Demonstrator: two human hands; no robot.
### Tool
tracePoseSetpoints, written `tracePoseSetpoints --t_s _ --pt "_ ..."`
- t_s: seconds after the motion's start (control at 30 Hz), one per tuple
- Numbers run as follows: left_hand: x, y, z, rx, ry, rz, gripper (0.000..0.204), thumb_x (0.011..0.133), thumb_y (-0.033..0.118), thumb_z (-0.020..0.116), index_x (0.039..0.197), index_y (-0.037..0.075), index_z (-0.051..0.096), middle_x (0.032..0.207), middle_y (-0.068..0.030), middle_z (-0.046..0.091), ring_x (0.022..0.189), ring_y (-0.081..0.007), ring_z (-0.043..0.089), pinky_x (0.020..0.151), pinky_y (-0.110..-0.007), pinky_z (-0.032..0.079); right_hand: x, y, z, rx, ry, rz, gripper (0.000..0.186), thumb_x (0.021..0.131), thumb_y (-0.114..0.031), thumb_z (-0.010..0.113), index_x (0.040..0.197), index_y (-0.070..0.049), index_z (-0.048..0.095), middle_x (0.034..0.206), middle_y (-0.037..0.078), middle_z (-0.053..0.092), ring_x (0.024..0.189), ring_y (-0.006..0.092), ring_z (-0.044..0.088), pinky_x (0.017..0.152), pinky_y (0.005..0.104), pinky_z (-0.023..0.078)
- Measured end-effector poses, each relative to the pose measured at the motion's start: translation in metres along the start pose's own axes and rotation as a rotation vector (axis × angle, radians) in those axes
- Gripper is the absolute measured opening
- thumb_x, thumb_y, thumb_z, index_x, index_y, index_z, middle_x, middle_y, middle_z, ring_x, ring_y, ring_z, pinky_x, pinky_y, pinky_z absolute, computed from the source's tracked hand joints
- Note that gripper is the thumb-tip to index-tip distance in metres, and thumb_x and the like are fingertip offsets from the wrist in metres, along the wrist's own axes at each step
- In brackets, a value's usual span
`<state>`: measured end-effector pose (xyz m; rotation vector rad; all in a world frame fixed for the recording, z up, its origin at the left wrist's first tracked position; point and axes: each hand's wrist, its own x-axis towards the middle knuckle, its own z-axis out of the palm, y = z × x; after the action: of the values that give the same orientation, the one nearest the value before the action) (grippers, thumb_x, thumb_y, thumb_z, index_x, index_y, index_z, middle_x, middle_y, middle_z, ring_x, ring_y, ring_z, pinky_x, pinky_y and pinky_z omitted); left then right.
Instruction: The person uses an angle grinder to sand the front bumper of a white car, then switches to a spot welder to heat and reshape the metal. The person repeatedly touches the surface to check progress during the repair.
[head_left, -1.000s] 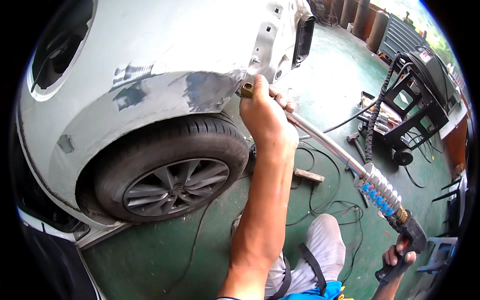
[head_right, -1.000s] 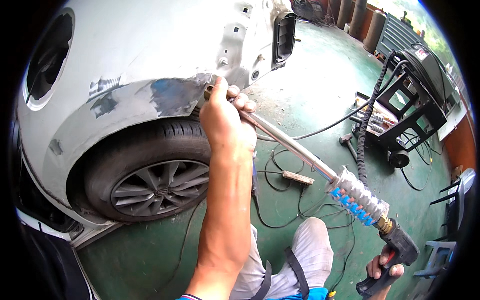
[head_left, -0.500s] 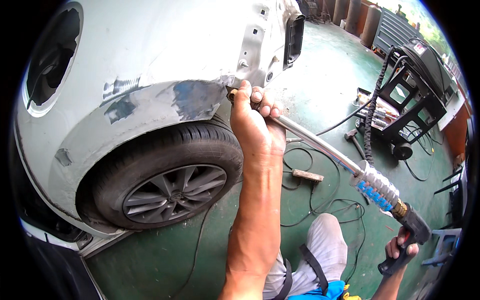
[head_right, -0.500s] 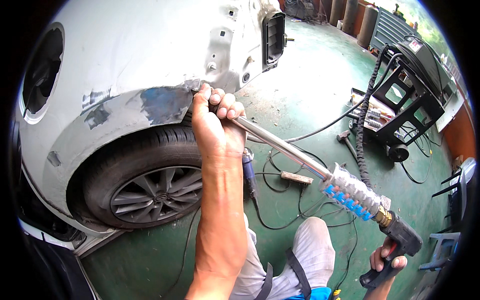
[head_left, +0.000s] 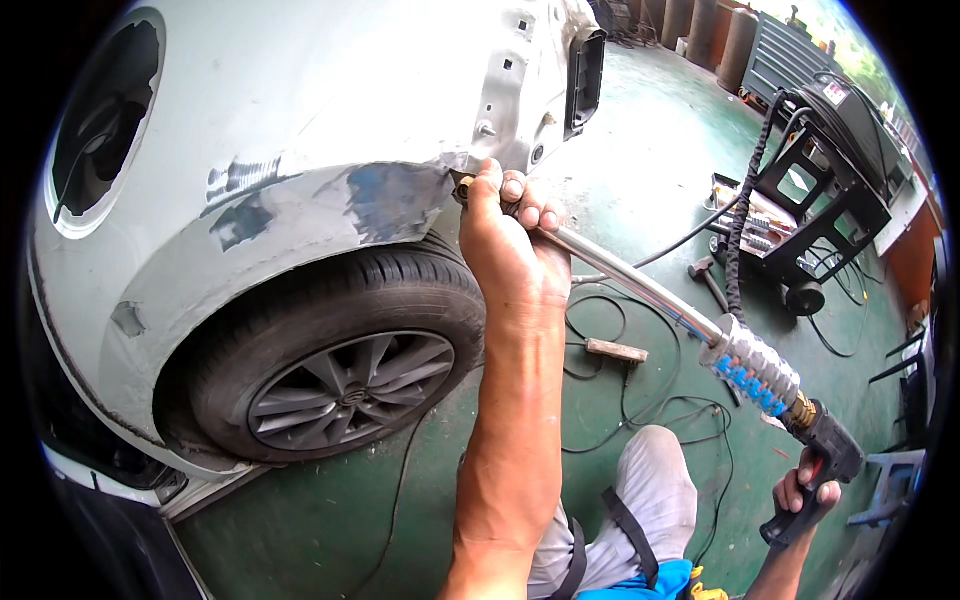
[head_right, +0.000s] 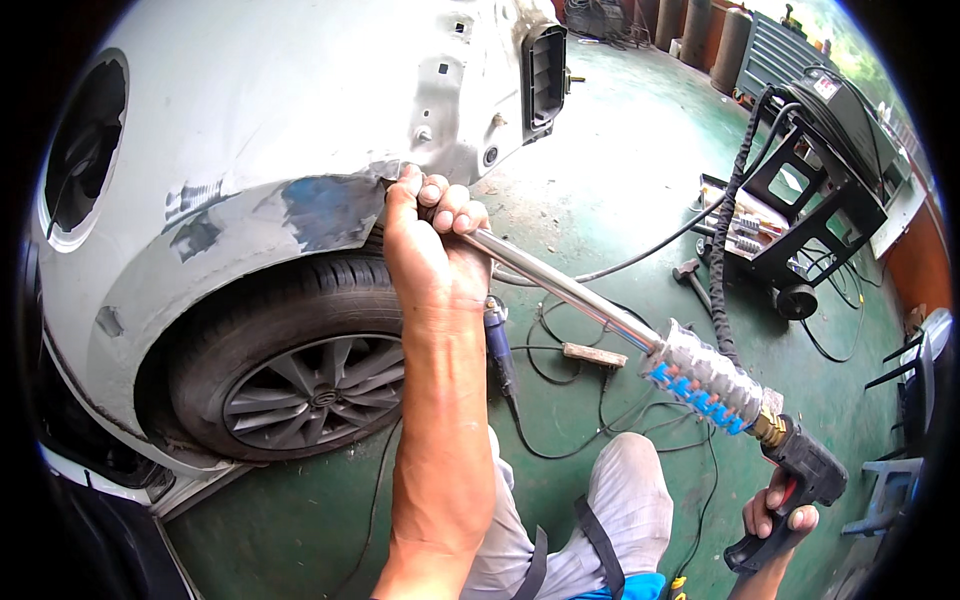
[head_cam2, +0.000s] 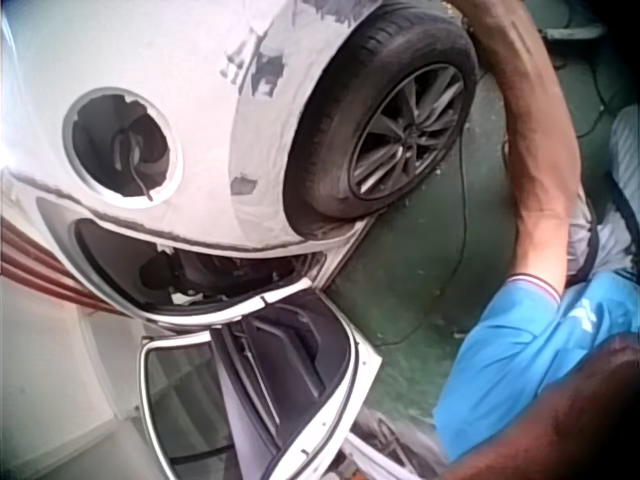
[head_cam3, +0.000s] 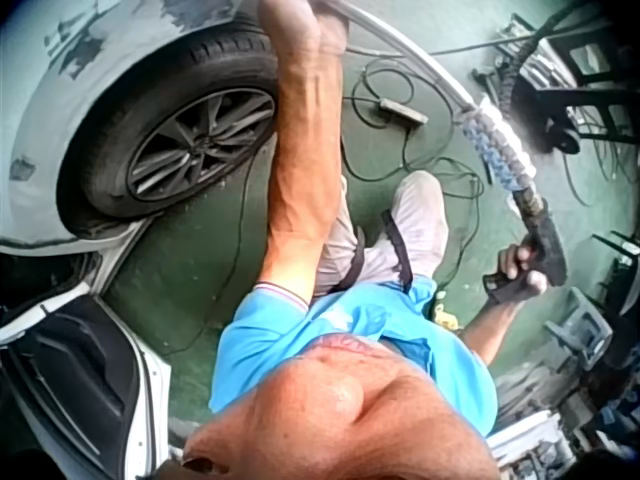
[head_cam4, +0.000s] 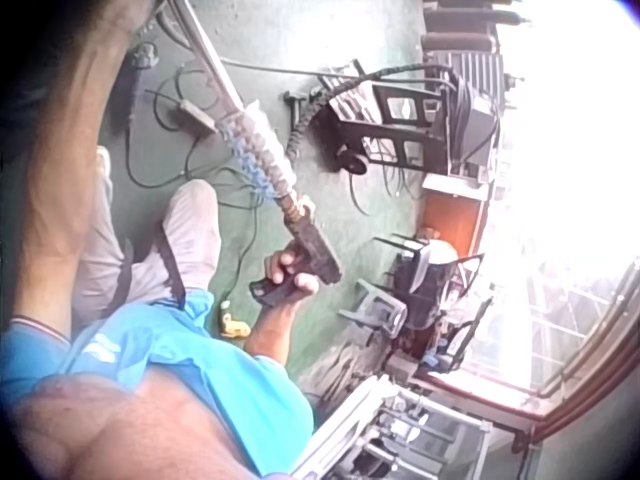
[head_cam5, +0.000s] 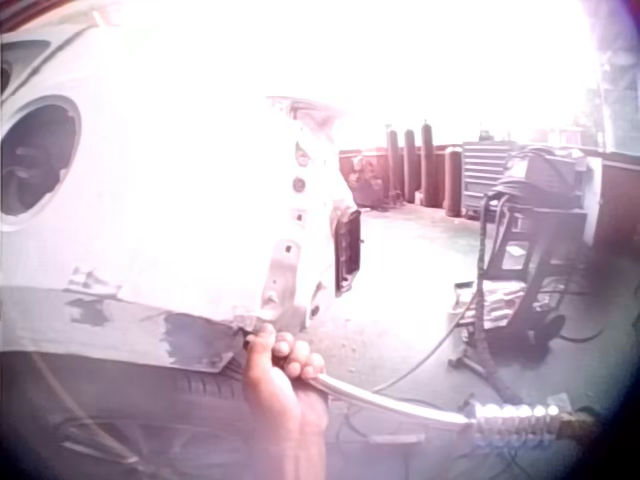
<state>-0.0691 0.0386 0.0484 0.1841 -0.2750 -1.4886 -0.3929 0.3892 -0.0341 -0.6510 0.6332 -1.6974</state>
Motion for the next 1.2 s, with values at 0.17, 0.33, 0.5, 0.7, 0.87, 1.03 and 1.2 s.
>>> tracePoseSetpoints --t_s 0.17,0.33,0.5,0.7,0.87,1.03,1.2 --pt "0.000 -0.001 0.000 -0.006 0.011 -0.002 0.010 0.098 0.013 0.048 0.090 0.011 0.044 0.070 0.0039 0.042 0.055 -0.0065 0.036 0.050 -0.023 0.035 0.000 -0.003 0.009 0.007 0.037 0.000 0.055 0.075 -0.013 0.065 0.120 0.011 0.045 0.094 0.014 0.061 0.056 0.0255 0.061 0.047 0.0388 0.045" --pt "0.004 -0.003 -0.002 0.054 0.029 0.026 0.013 0.099 0.019 0.050 0.088 0.012 0.047 0.072 0.0042 0.044 0.056 -0.0073 0.038 0.052 -0.026 0.036 0.002 -0.010 0.016 -0.071 -0.022 0.006 0.041 0.084 -0.017 0.062 0.113 0.008 0.047 0.095 0.012 0.056 0.052 0.0180 0.056 0.045 0.0328 0.043" --pt "0.000 0.000 -0.007 0.036 -0.016 0.048 0.022 0.101 0.031 0.055 0.103 0.009 0.052 0.079 0.0004 0.052 0.067 -0.0099 0.050 0.064 -0.027 0.043 0.001 -0.011 0.021 0.055 0.121 0.022 0.058 0.077 -0.013 0.061 0.126 0.011 0.042 0.110 0.018 0.061 0.057 0.0263 0.062 0.047 0.0393 0.044" --pt "-0.097 -0.107 -0.005 0.030 -0.339 -0.342 0.024 0.095 0.030 0.061 0.093 0.007 0.060 0.089 -0.0095 0.065 0.086 -0.0187 0.062 0.085 -0.034 0.050 0.002 -0.010 0.013 -0.018 0.055 0.046 0.045 0.082 -0.018 0.059 0.117 0.006 0.045 0.113 0.012 0.056 0.054 0.0187 0.056 0.047 0.0327 0.043" --pt "-0.119 -0.110 0.008 -0.021 -0.185 -0.503 0.031 0.094 0.037 0.054 0.081 0.009 0.057 0.076 -0.0068 0.062 0.077 -0.0217 0.061 0.093 -0.043 0.047 -0.001 -0.009 0.012 -0.012 0.067 0.048 0.046 0.081 -0.017 0.059 0.117 0.007 0.044 0.112 0.012 0.056 0.056 0.0198 0.057 0.047 0.0335 0.044" --pt "-0.108 -0.101 0.000 -0.053 -0.324 -0.419 0.033 0.094 0.040 0.057 0.086 0.008 0.055 0.079 -0.0075 0.062 0.082 -0.0232 0.063 0.093 -0.045 0.047 0.006 -0.009 0.014 -0.016 0.030 0.031 0.044 0.082 -0.017 0.060 0.116 0.007 0.045 0.108 0.013 0.057 0.057 0.0203 0.058 0.047 0.0336 0.045" --pt "-0.125 -0.116 0.001 -0.054 -0.401 -0.584 0.041 0.095 0.043 0.060 0.109 0.005 0.056 0.093 -0.0124 0.065 0.100 -0.0266 0.063 0.093 -0.043 0.047 0.005 -0.006 0.012 0.107 0.068 0.022 0.048 0.078 -0.012 0.063 0.117 0.011 0.047 0.106 0.019 0.061 0.061 0.0267 0.063 0.050 0.0385 0.050"
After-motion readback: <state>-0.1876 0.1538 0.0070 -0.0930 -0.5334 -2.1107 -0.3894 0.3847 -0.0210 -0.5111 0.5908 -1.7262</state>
